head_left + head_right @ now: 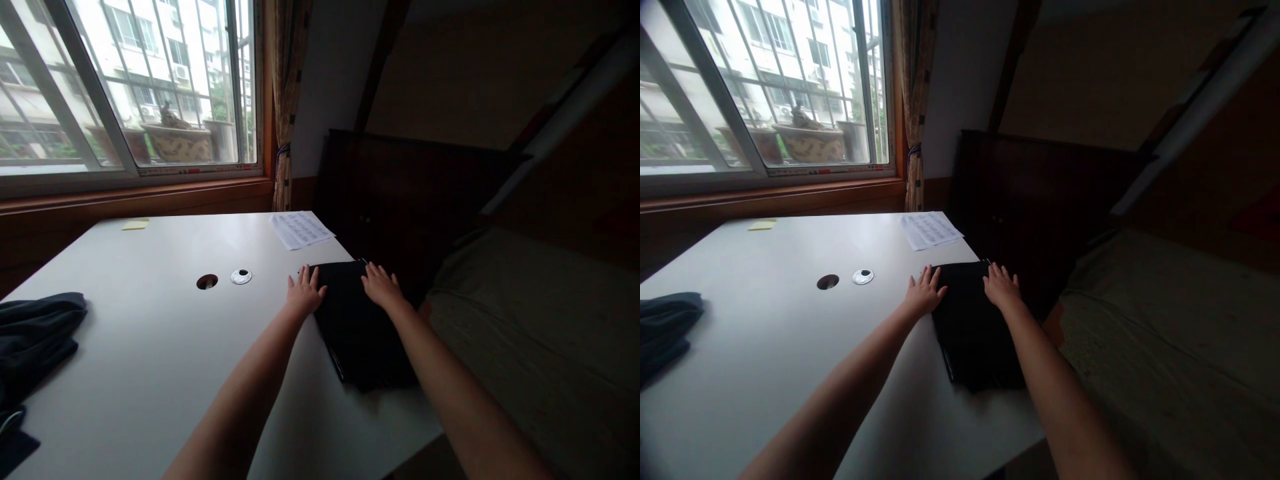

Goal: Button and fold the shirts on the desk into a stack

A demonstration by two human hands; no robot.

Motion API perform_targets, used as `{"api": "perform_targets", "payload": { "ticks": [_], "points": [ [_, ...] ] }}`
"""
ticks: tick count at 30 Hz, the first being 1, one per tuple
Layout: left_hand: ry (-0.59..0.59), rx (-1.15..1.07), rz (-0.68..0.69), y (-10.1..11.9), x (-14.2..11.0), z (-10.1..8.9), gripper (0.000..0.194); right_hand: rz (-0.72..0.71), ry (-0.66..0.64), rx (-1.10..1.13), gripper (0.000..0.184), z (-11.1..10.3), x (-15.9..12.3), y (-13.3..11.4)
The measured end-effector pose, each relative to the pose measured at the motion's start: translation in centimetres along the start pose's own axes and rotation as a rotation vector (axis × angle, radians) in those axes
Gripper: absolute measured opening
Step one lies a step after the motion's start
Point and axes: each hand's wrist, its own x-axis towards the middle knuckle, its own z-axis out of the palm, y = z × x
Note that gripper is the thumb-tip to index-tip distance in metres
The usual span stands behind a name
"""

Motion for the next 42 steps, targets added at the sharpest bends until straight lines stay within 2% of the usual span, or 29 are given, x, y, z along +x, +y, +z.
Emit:
{"api": "perform_targets", "payload": {
  "ticks": [3,5,7,10,12,15,18,20,23,26,30,35,38,42],
  "points": [
    [0.022,-0.014,0.049,0.8,-0.8,-1.0,0.065,-0.051,0.020,-0.019,0.058,-0.2,-2.4,-0.1],
    [0.031,-0.023,0.130,2.0,-2.1,-1.6,0.061,-0.118,0.026,-0.026,0.059,0.0,-4.9,0.0],
    [0.007,-0.074,0.291,3.5,-4.1,-2.1,0.055,-0.183,0.016,-0.021,0.060,0.3,-7.9,0.5],
    [-0.074,-0.215,0.610,5.5,-8.1,-2.3,0.048,-0.231,-0.008,0.004,0.060,0.7,-12.3,1.5],
    [-0.122,-0.250,0.742,6.2,-10.6,-2.4,0.052,-0.233,0.010,0.026,0.060,0.7,-14.5,2.2],
    [-0.145,-0.159,0.810,6.3,-13.0,-2.5,0.068,-0.200,0.029,0.034,0.065,0.4,-16.3,3.0],
    [-0.097,0.021,0.842,5.8,-13.7,-2.7,0.069,-0.180,0.018,0.020,0.067,0.2,-16.9,3.3],
    [-0.033,0.094,0.887,5.4,-13.8,-2.9,0.058,-0.179,0.009,0.016,0.065,0.1,-16.9,3.3],
    [0.059,0.115,0.969,5.1,-13.8,-3.3,0.029,-0.171,-0.013,0.027,0.064,-0.2,-16.8,3.2],
    [0.099,0.086,0.985,5.0,-14.1,-3.6,0.021,-0.156,-0.038,0.035,0.063,-0.4,-16.8,3.3],
    [0.051,0.023,0.969,4.8,-14.4,-4.2,0.013,-0.153,-0.039,0.041,0.064,-0.4,-16.8,3.5],
    [-0.093,-0.002,1.073,3.8,-14.2,-4.8,0.006,-0.179,-0.025,-0.002,0.065,0.1,-17.0,3.9],
    [-0.129,-0.008,1.103,3.3,-14.0,-5.2,0.003,-0.171,-0.046,-0.034,0.067,0.4,-17.1,4.1],
    [-0.126,-0.088,1.087,3.7,-13.3,-5.6,0.014,-0.152,-0.062,-0.068,0.070,0.2,-16.3,3.8]
  ]
}}
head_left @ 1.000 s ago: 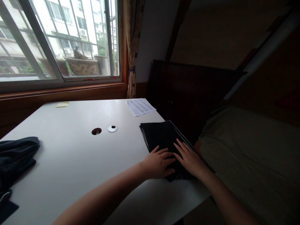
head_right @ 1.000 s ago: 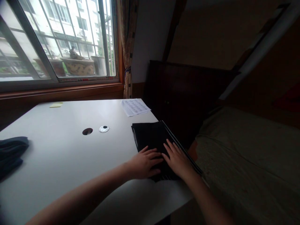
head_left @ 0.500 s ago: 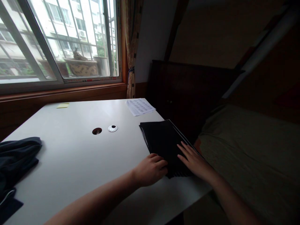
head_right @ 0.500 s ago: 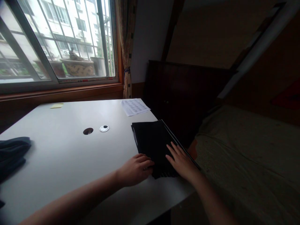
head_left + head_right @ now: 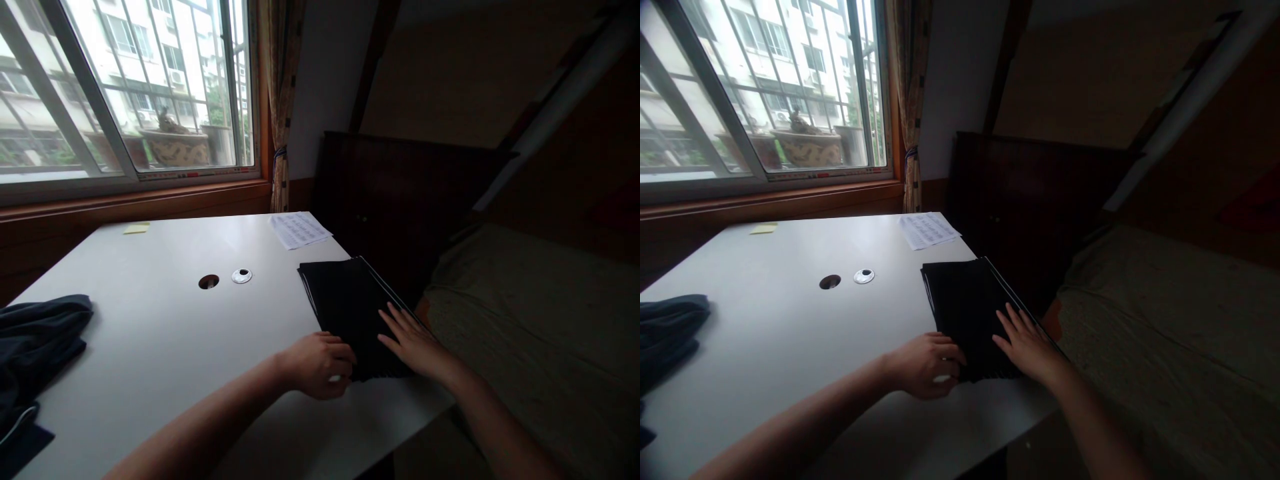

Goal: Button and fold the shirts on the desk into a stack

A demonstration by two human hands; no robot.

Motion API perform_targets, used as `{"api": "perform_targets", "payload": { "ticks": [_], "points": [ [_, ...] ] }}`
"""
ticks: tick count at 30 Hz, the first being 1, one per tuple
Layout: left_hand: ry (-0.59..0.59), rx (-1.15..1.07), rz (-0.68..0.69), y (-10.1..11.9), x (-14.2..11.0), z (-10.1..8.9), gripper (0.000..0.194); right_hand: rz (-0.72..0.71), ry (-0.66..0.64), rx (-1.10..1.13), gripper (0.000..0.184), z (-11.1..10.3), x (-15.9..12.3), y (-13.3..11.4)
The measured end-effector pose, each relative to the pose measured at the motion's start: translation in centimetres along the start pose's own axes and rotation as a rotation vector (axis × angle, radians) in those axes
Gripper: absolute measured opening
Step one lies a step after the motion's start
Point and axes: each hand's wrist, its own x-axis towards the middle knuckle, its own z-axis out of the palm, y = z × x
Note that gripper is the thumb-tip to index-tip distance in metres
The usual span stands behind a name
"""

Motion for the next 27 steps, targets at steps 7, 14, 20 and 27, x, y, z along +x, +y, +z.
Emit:
{"api": "perform_targets", "payload": {
  "ticks": [7,14,20,27],
  "points": [
    [0.177,0.169,-0.490,-4.1,3.0,2.4,0.043,-0.184,0.101,0.026,0.065,-2.0,7.1,-4.1],
    [0.094,0.213,-0.741,-6.5,2.7,5.9,0.069,-0.234,-0.024,0.012,0.070,-0.6,14.8,-5.1],
    [0.109,0.205,-0.775,-6.2,2.4,6.4,0.073,-0.062,0.001,0.017,0.070,-0.1,17.0,-2.8],
    [0.126,0.205,-0.766,-4.8,1.1,6.1,0.075,0.049,0.030,0.063,0.069,0.1,17.3,-2.0]
  ]
}}
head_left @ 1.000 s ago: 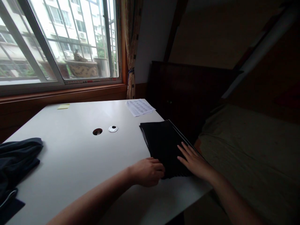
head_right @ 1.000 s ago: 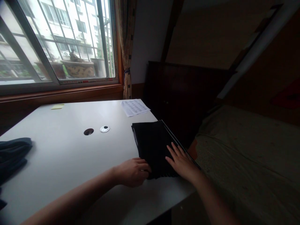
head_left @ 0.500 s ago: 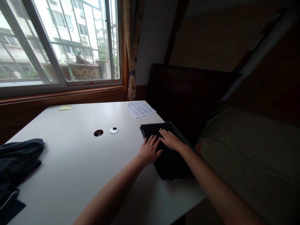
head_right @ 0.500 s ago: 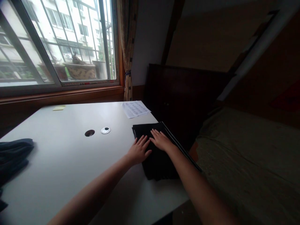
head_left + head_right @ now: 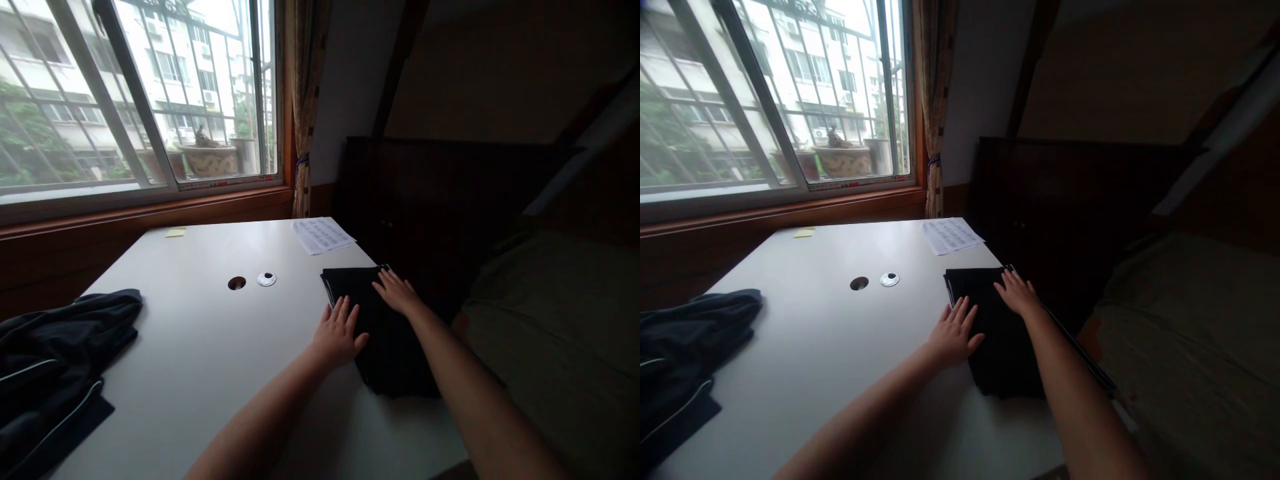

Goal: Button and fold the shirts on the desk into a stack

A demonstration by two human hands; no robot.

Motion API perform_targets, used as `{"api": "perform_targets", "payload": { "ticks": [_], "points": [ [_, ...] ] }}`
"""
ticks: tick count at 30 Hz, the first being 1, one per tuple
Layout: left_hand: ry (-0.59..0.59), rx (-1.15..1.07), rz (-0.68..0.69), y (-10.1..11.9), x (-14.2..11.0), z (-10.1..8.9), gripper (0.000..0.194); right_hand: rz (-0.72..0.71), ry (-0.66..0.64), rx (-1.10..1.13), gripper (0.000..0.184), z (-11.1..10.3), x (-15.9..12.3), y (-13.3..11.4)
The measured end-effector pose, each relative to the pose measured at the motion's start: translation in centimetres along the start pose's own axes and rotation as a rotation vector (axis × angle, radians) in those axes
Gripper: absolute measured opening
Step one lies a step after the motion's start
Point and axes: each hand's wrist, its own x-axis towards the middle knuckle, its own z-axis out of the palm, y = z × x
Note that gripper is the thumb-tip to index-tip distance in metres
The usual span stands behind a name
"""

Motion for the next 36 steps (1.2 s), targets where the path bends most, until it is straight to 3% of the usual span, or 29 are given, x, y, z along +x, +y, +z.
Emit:
{"api": "perform_targets", "payload": {
  "ticks": [5,8,11,13,15,21,24,27,30,33,36],
  "points": [
    [-0.114,-0.078,0.086,-1.0,-3.7,-3.1,0.074,-0.005,0.029,-0.037,0.068,0.6,-0.1,-0.1],
    [-0.221,-0.259,0.107,-2.1,-6.9,-6.5,0.070,-0.007,0.000,-0.046,0.066,0.7,-0.2,0.1],
    [-0.239,-0.490,0.050,-3.6,-10.8,-10.1,0.059,-0.003,-0.045,-0.063,0.065,0.8,-1.2,-0.4],
    [-0.142,-0.517,-0.007,-5.1,-13.7,-12.5,0.049,-0.032,-0.040,-0.070,0.065,0.9,-2.7,-1.2],
    [0.000,-0.382,-0.096,-7.2,-16.8,-15.2,0.043,-0.121,0.028,-0.048,0.063,0.9,-4.7,-2.3],
    [0.526,0.265,-0.592,-15.7,-28.2,-26.2,0.030,-0.493,0.310,0.140,0.050,-1.0,-11.5,-5.8],
    [0.594,0.651,-0.896,-19.5,-34.3,-30.3,0.044,-0.571,0.383,0.254,0.045,-2.0,-14.0,-7.0],
    [0.461,0.654,-1.168,-22.2,-38.6,-31.7,0.061,-0.592,0.374,0.328,0.041,-2.1,-15.6,-7.9],
    [0.368,0.519,-1.231,-23.7,-40.0,-31.5,0.047,-0.613,0.343,0.354,0.038,-1.6,-16.4,-8.9],
    [0.398,0.550,-1.200,-23.3,-38.5,-30.9,0.036,-0.653,0.320,0.380,0.035,-1.4,-17.0,-10.3],
    [0.509,0.526,-0.994,-21.1,-34.7,-30.0,0.034,-0.704,0.283,0.440,0.033,-1.8,-18.0,-12.8]
  ]
}}
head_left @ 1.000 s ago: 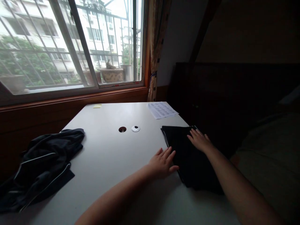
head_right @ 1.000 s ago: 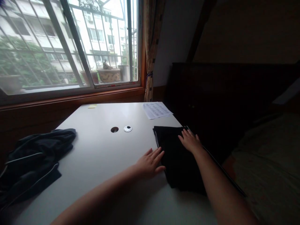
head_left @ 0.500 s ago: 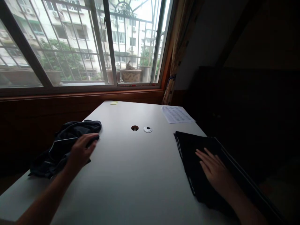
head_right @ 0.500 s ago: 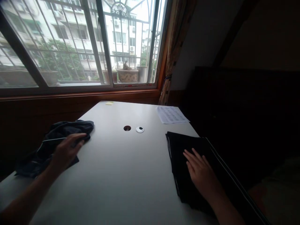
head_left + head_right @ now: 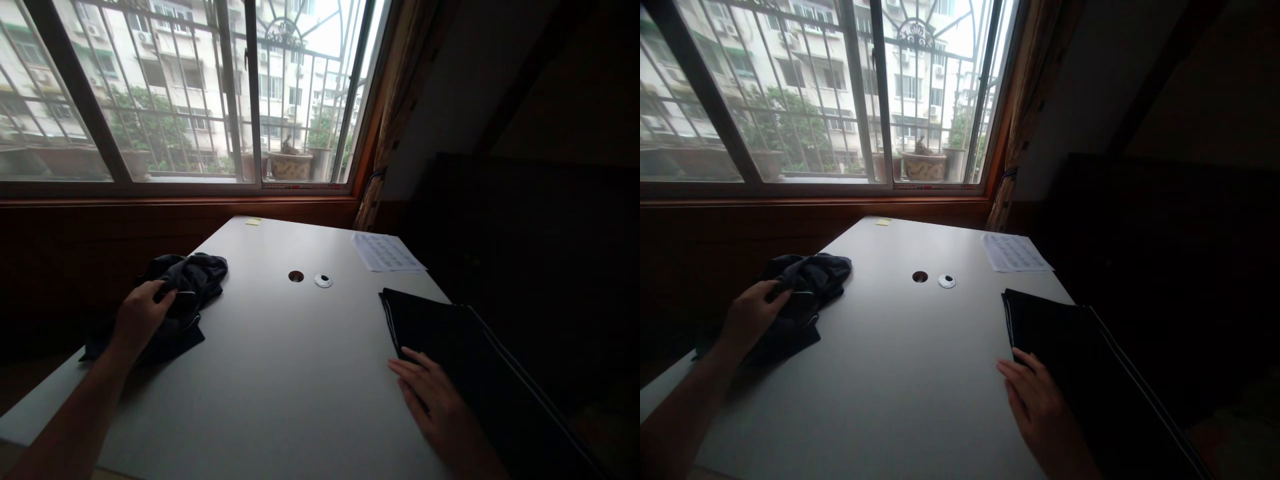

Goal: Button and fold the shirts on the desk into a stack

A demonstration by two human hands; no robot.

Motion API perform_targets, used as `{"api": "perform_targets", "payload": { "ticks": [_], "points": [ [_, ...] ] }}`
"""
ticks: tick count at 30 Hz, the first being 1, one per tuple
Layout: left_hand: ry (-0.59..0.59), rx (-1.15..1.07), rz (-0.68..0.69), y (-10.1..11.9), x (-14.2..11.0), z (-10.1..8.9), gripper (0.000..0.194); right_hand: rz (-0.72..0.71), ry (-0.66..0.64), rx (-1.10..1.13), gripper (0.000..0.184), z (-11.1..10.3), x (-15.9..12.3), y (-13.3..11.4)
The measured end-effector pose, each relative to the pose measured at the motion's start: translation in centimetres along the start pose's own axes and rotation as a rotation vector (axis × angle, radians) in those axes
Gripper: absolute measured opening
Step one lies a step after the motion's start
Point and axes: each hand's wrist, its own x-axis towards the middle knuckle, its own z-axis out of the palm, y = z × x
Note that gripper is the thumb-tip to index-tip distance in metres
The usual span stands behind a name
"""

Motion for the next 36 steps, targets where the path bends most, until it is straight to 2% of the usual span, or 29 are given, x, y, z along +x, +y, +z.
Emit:
{"api": "perform_targets", "payload": {
  "ticks": [3,4,6,8,11,13,15,17,18,20,22,25,28,30,31,32,34,36],
  "points": [
    [-0.033,-0.268,0.254,6.9,-1.5,0.0,0.021,0.011,-0.057,0.147,0.030,1.0,1.2,-3.1],
    [-0.092,-0.329,0.333,9.5,-2.5,0.2,0.017,0.032,-0.088,0.217,0.029,1.4,1.7,-4.1],
    [-0.225,-0.422,0.501,14.6,-5.2,1.0,0.010,0.103,-0.151,0.384,0.029,2.4,2.7,-5.8],
    [-0.308,-0.496,0.631,19.1,-8.6,2.1,0.008,0.216,-0.207,0.588,0.037,3.4,3.8,-6.8],
    [-0.427,-0.603,0.783,23.9,-13.5,3.0,0.004,0.465,-0.327,0.952,0.062,5.0,5.2,-7.3],
    [-0.537,-0.683,0.847,25.4,-15.7,2.4,0.008,0.593,-0.433,1.146,0.069,5.8,5.7,-7.1],
    [-0.654,-0.746,0.911,25.8,-16.6,0.8,0.031,0.621,-0.511,1.232,0.066,6.5,5.7,-6.9],
    [-0.761,-0.785,0.963,25.2,-16.6,-1.1,0.054,0.579,-0.563,1.224,0.065,6.9,5.5,-6.6],
    [-0.800,-0.800,0.971,24.7,-16.3,-1.9,0.059,0.556,-0.585,1.197,0.066,7.0,5.4,-6.4],
    [-0.814,-0.823,0.934,23.2,-15.5,-2.7,0.056,0.529,-0.606,1.132,0.064,6.9,5.5,-5.7],
    [-0.738,-0.809,0.854,21.1,-14.5,-2.5,0.047,0.519,-0.567,1.067,0.056,6.4,5.9,-4.6],
    [-0.574,-0.674,0.747,17.6,-12.6,-1.0,0.044,0.518,-0.355,0.880,0.044,4.4,7.0,-2.3],
    [-0.542,-0.514,0.757,14.8,-10.7,0.2,0.047,0.474,-0.006,0.495,0.031,1.8,8.0,-0.6],
    [-0.552,-0.443,0.810,14.0,-9.8,0.7,0.050,0.358,0.154,0.285,0.025,0.4,8.0,-0.8],
    [-0.553,-0.416,0.838,13.9,-9.5,0.8,0.050,0.272,0.157,0.239,0.022,0.0,7.8,-1.5],
    [-0.551,-0.389,0.860,14.0,-9.2,1.0,0.050,0.175,0.100,0.229,0.020,-0.1,7.6,-2.3],
    [-0.532,-0.336,0.899,14.6,-8.9,1.3,0.047,-0.027,-0.127,0.260,0.019,0.4,6.8,-4.6],
    [-0.522,-0.281,0.931,15.4,-8.7,1.6,0.039,-0.181,-0.325,0.251,0.033,1.8,6.2,-6.7]
  ]
}}
